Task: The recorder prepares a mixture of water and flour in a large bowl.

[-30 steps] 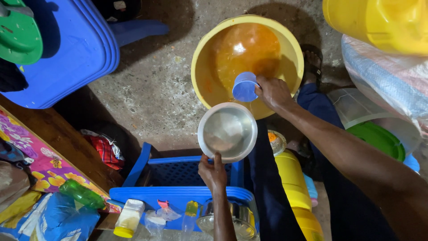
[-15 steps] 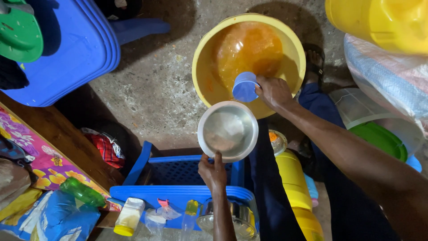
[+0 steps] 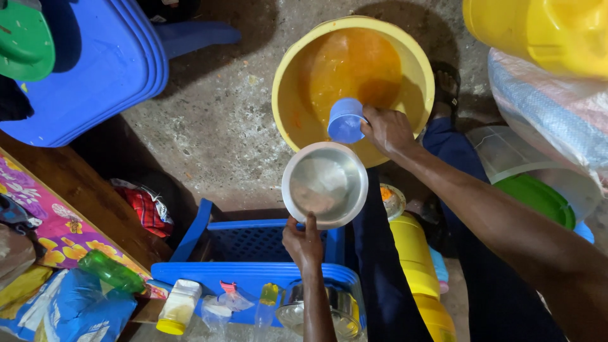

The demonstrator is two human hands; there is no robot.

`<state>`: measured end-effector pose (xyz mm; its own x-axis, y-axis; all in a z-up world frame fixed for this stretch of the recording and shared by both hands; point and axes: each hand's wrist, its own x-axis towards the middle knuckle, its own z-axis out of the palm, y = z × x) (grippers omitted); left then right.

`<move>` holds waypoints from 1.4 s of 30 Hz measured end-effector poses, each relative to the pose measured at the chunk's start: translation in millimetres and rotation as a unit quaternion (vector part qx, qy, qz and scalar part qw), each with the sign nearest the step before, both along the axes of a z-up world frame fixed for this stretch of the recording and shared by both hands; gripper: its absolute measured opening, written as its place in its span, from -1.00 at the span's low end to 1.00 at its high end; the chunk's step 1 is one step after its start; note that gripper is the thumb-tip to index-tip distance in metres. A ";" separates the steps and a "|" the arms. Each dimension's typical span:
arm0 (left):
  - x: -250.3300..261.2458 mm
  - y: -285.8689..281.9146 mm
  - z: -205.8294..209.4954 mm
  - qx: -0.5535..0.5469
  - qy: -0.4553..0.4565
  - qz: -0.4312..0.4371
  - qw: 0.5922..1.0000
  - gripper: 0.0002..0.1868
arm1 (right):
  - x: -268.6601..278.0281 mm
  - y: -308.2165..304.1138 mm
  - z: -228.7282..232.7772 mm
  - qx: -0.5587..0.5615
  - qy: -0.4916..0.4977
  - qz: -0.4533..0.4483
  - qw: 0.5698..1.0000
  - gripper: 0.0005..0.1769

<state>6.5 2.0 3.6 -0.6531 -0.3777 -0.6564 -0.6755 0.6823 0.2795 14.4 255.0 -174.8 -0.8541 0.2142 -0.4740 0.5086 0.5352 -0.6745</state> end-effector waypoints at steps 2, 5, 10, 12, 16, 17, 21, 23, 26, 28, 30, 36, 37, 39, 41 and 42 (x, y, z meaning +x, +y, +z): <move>0.1 0.7 1.7 -0.007 -0.005 -0.001 1.000 -0.71 | -0.5 -0.8 3.0 -0.001 0.000 -0.001 1.000 -0.71; 2.2 -1.4 -0.2 0.004 0.002 0.005 1.000 -0.72 | -2.2 -2.0 5.5 0.002 0.005 -0.003 1.000 -0.71; 1.1 -0.8 0.7 0.030 0.021 0.011 0.999 -0.72 | -0.3 -3.4 5.4 0.001 0.022 -0.004 1.000 -0.74; 2.8 -3.5 -2.5 0.046 0.018 0.047 0.998 -0.70 | -0.4 -3.5 5.1 -0.001 0.042 -0.007 0.999 -0.74; -0.3 -0.8 1.8 0.022 0.000 0.024 0.999 -0.72 | 2.1 -5.5 0.6 -0.016 0.015 0.001 1.000 -0.73; 0.1 -1.8 1.3 0.018 -0.001 0.020 1.000 -0.72 | 2.5 -6.0 -0.4 -0.012 0.017 0.000 1.000 -0.73; -5.0 1.8 3.8 0.008 -0.010 0.019 1.000 -0.71 | 3.7 -7.3 -2.4 -0.003 0.040 -0.008 0.999 -0.74; -2.6 -1.9 0.0 0.022 -0.007 0.032 0.999 -0.71 | 2.5 -7.3 -3.2 -0.004 0.025 -0.006 1.000 -0.74; 1.1 -7.6 -4.9 0.045 0.003 0.048 0.998 -0.70 | -0.6 -7.1 0.1 -0.012 0.009 -0.007 1.000 -0.74; 1.7 -9.8 -6.6 0.055 0.009 0.054 0.997 -0.70 | -1.4 -6.9 0.3 -0.017 0.007 -0.009 1.000 -0.73; 0.3 -10.7 -7.4 0.030 -0.009 0.038 0.999 -0.69 | 0.1 -7.0 -3.5 -0.016 0.003 -0.003 1.000 -0.75; 9.5 -26.3 -17.9 0.150 0.005 0.154 0.977 -0.66 | 19.3 -18.1 -61.3 -0.172 -0.166 -0.132 0.962 -0.71; 12.6 -30.5 -20.7 0.149 0.005 0.155 0.977 -0.66 | 26.4 -17.3 -84.9 -0.173 -0.166 -0.132 0.962 -0.71; 18.2 -39.3 -26.2 0.173 0.014 0.161 0.972 -0.68 | 40.4 -16.0 -131.8 -0.356 -0.384 -0.205 0.827 -0.72; 13.5 -37.5 -22.8 0.163 0.009 0.162 0.973 -0.69 | 43.1 -10.0 -133.1 -0.396 -0.428 -0.229 0.779 -0.66; 11.0 -36.1 -21.4 0.153 0.005 0.165 0.974 -0.69 | 43.9 -6.6 -133.9 -0.434 -0.471 -0.251 0.726 -0.59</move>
